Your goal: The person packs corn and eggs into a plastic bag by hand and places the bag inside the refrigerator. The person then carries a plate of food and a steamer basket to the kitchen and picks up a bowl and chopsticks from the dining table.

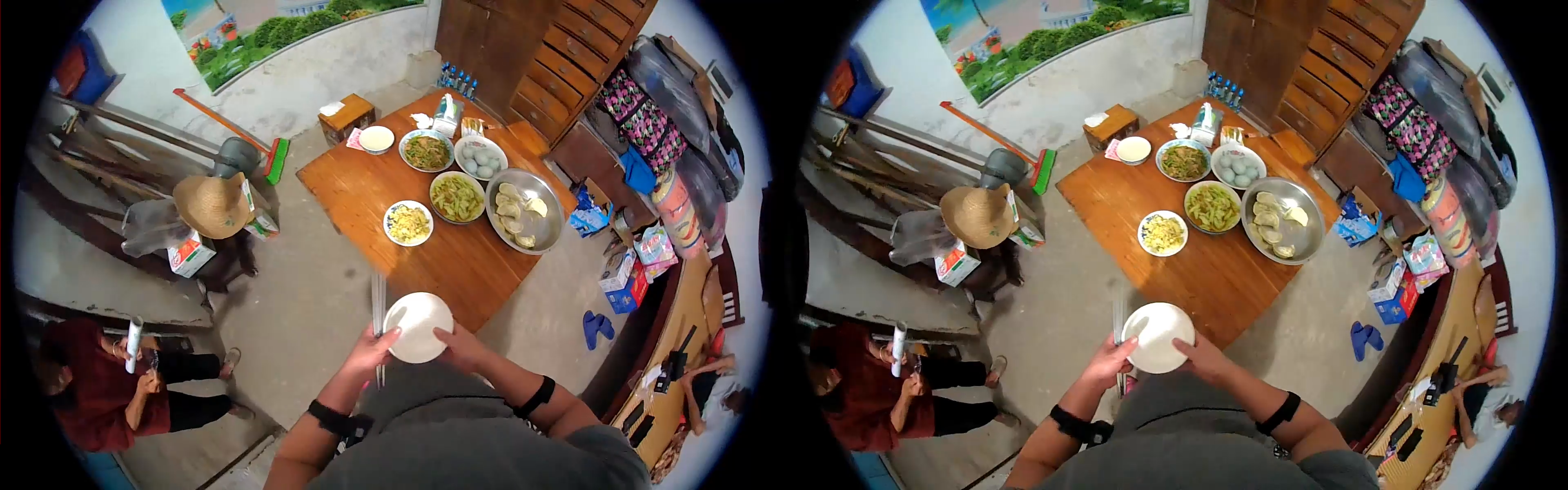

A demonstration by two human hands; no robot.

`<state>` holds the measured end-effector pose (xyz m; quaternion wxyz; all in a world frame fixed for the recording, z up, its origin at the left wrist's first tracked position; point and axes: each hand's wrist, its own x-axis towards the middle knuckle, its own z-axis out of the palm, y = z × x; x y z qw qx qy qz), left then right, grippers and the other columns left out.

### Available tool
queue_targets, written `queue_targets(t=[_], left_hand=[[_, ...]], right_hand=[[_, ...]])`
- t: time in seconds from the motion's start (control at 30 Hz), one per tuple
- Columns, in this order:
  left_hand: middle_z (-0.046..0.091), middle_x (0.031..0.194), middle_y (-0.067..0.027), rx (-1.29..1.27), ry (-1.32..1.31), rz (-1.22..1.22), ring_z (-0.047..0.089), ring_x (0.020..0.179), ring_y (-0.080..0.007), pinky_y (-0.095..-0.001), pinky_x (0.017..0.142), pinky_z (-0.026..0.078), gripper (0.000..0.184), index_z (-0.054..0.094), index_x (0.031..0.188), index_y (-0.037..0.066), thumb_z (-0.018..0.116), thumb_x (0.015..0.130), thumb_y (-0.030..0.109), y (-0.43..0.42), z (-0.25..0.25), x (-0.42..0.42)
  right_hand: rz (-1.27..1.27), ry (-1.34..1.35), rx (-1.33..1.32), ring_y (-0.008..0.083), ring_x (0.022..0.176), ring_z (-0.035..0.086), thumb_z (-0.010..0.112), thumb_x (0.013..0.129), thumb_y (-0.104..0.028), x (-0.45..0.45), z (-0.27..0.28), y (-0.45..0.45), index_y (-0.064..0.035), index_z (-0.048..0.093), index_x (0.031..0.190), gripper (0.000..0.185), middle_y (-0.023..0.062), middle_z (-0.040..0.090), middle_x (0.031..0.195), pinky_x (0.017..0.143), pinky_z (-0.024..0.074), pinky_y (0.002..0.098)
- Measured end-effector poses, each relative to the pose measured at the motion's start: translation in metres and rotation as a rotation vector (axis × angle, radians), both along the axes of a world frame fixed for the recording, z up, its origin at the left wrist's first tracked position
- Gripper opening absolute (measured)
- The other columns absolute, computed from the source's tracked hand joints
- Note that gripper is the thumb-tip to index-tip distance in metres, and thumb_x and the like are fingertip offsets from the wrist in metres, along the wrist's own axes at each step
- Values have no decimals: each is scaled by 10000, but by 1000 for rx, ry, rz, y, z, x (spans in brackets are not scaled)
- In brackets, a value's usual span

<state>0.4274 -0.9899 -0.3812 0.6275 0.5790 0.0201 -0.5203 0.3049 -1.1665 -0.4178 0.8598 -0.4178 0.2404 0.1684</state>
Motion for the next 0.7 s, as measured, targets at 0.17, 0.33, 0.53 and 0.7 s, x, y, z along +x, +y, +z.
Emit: queue_targets(t=[0.17, 0.33, 0.53, 0.7], left_hand=[[476, 742, 30, 16, 82, -34, 383, 542, -42, -199, 437, 303, 309, 471, 1125, 123, 568, 880, 284, -78, -78, -7], [445, 700, -11, 198, -68, 75, 403, 529, -85, -227, 430, 349, 230, 464, 1103, 108, 444, 874, 95, -131, -174, -3], [534, 867, -203, 342, -681, -273, 529, 838, -386, -421, 753, 438, 338, 457, 1115, 22, 448, 777, 16, -192, -231, 3], [474, 1111, -255, 399, -942, -286, 464, 1004, -447, -441, 875, 404, 470, 449, 1185, 40, 535, 723, 43, -238, -245, -8]], right_hand=[[-258, 213, -77, 236, 1087, 507, 517, 903, -268, -27, -64, -72, -91, 313, 1323, 500, 109, 463, 1237, 878, 461, 399], [-418, 280, -234, 214, 1060, 520, 520, 902, -280, -43, -166, -152, -54, 360, 1290, 477, 112, 514, 1176, 837, 478, 372], [-462, 309, -434, 195, 986, 563, 512, 908, -263, -22, -194, -205, -71, 431, 1232, 385, 97, 545, 1133, 762, 514, 348], [-413, 163, -691, 197, 968, 571, 541, 894, -245, -9, -236, -222, -72, 412, 1252, 417, 90, 544, 1137, 725, 523, 348]])
